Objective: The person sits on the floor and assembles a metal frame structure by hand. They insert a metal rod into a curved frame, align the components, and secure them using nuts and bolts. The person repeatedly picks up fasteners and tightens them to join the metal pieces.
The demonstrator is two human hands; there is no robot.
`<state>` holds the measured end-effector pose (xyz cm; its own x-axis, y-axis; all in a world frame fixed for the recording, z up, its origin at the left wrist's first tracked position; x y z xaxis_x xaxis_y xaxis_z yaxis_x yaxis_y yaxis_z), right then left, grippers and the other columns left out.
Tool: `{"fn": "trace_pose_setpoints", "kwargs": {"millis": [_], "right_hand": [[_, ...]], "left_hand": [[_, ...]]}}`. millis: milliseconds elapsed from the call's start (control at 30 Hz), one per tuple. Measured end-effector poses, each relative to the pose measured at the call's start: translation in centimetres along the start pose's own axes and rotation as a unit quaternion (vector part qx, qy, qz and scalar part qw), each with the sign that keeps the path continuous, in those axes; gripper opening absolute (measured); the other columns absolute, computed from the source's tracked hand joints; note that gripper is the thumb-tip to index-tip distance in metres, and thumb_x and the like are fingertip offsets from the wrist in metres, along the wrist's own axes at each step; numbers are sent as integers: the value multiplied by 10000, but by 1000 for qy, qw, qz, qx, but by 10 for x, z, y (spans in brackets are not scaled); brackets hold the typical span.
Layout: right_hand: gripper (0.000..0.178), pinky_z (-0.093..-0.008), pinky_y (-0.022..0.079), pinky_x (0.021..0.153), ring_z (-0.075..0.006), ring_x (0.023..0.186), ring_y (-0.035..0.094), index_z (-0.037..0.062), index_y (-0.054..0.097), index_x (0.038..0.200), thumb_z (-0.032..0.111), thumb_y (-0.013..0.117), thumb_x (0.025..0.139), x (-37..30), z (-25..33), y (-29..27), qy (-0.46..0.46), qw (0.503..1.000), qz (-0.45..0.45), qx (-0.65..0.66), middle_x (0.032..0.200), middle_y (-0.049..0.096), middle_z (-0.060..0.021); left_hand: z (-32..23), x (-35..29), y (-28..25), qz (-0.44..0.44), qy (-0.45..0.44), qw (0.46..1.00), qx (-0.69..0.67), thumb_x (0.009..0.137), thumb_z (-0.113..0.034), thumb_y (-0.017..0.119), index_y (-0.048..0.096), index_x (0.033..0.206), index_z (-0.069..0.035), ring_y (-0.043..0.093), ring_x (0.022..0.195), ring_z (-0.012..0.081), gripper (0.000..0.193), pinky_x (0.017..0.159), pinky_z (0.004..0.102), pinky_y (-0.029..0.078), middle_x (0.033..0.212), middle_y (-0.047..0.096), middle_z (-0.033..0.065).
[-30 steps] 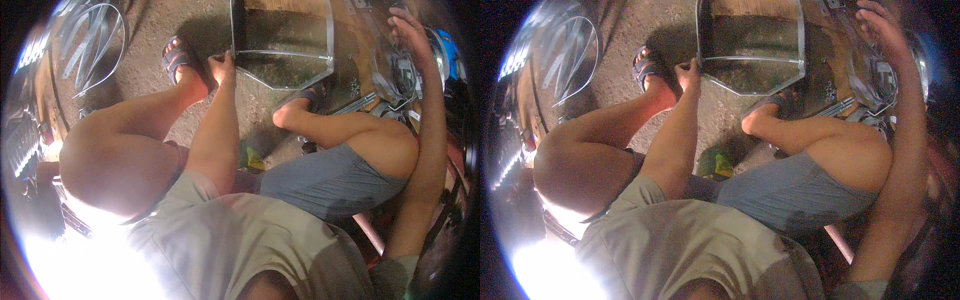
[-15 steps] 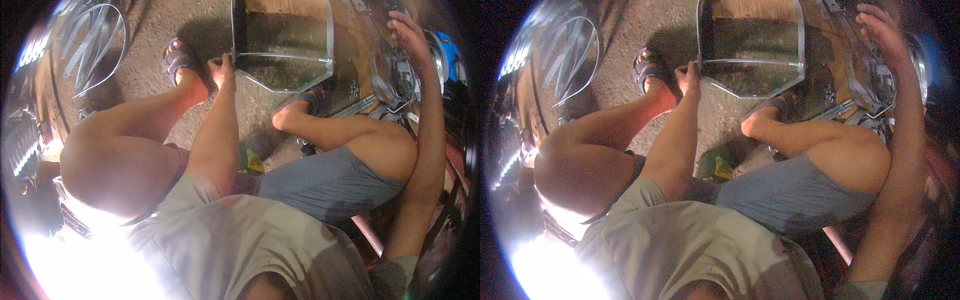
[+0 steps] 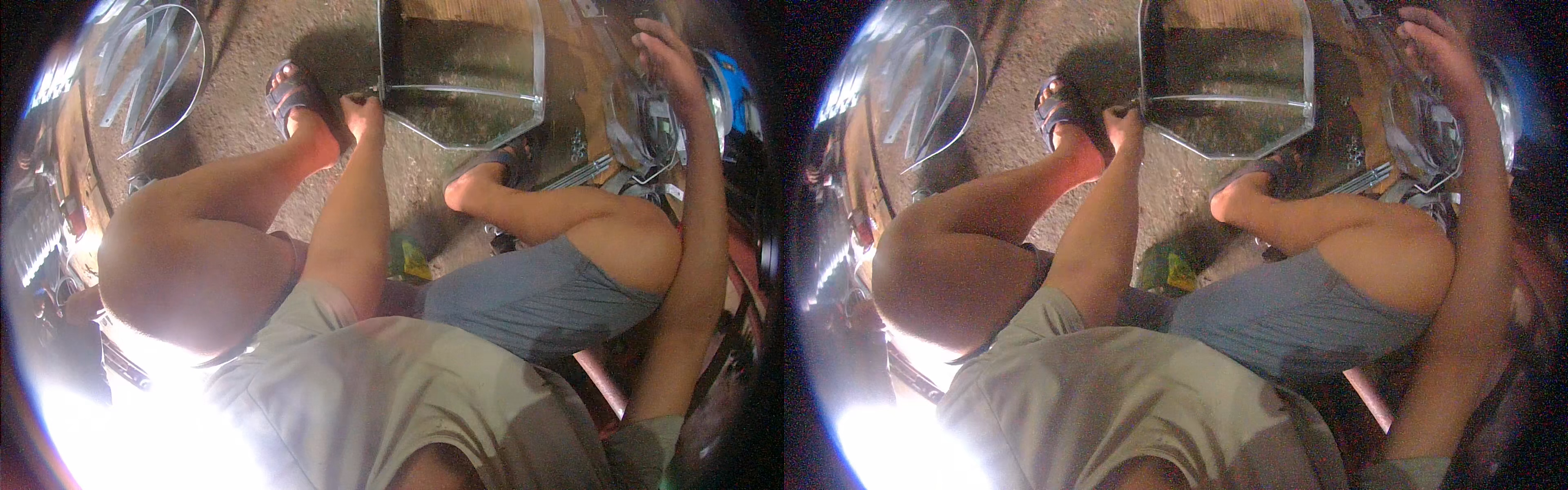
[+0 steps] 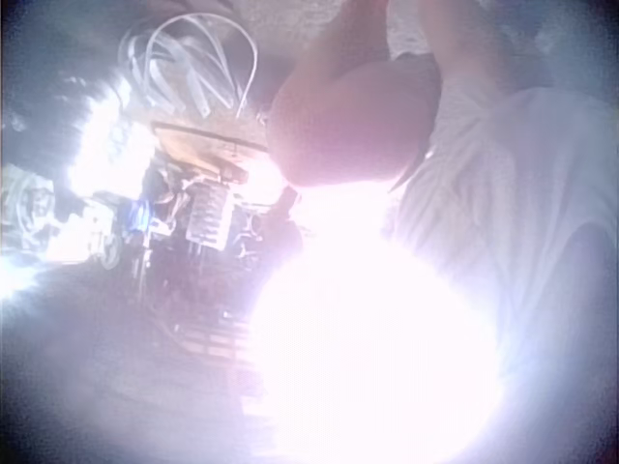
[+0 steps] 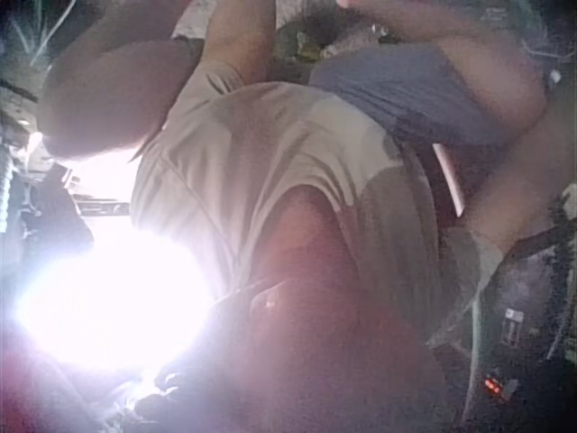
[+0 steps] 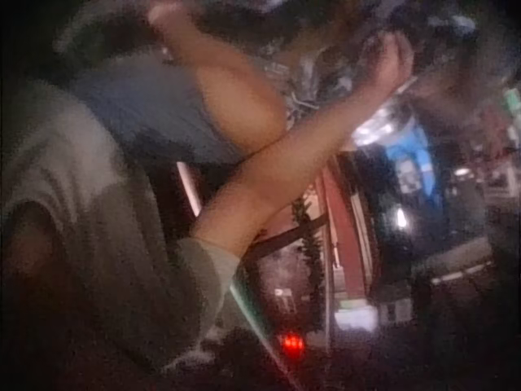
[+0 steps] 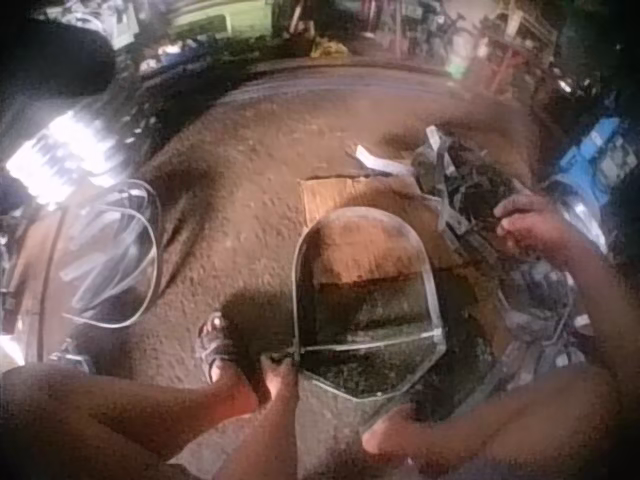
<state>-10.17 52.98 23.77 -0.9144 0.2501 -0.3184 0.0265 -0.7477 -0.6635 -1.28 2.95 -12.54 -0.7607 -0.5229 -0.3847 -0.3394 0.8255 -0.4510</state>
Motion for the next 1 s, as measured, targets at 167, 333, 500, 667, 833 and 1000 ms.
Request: {"fn": "trace_pose_setpoints", "kwargs": {"millis": [167,333,500,667,833,1000], "right_hand": [[384,-256,453,809,-95,868,550,160,621,1276,318,640,926,5,-18,10,20,999,24,10,1086,657,2],[391,-268,464,793,-105,869,561,140,620,1274,315,637,926,-5,2,-8,6,1000,2,1,1076,663,4],[268,-289,509,586,-152,678,628,37,610,1117,120,660,867,-22,41,19,13,994,-20,105,873,656,-73],[348,-290,496,772,-119,843,595,100,619,1258,226,615,933,-9,21,1,-47,998,43,27,1095,678,-23],[346,-289,495,736,-128,775,589,72,612,1242,57,571,899,-18,37,3,9,997,15,74,1102,670,-53],[294,-292,485,771,-134,848,589,52,651,1169,2,524,908,-21,48,4,4,997,14,82,1095,658,-53]], "left_hand": [[10,4,-4,9,-50,998,-37,810,-293,745,564,1090,-21,629,911,273,430,852,394,488,1011,656,155],[-3,2,24,66,-35,996,-42,849,-302,735,643,1081,-5,633,911,242,388,834,383,494,1013,683,142],[9,20,10,40,-45,998,9,874,-321,704,710,1049,-16,667,903,252,352,839,386,507,994,720,137],[15,11,42,135,-121,975,-131,905,-247,680,675,1088,37,625,815,189,338,724,342,502,950,696,108],[10,19,35,174,-147,963,-143,910,-163,648,671,1060,40,609,806,178,254,720,324,485,914,668,80],[28,39,35,160,-69,985,-5,851,-203,644,674,1102,22,671,948,277,338,840,386,507,1020,710,163]]}}
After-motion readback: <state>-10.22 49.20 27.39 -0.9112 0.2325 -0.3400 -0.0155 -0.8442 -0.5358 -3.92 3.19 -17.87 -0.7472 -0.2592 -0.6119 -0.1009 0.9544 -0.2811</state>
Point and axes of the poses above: each hand's wrist, its own x-axis towards the middle knuckle, its own y-axis out of the palm, z = x × y, the point moved 10 cm from there along x, towards the middle knuckle
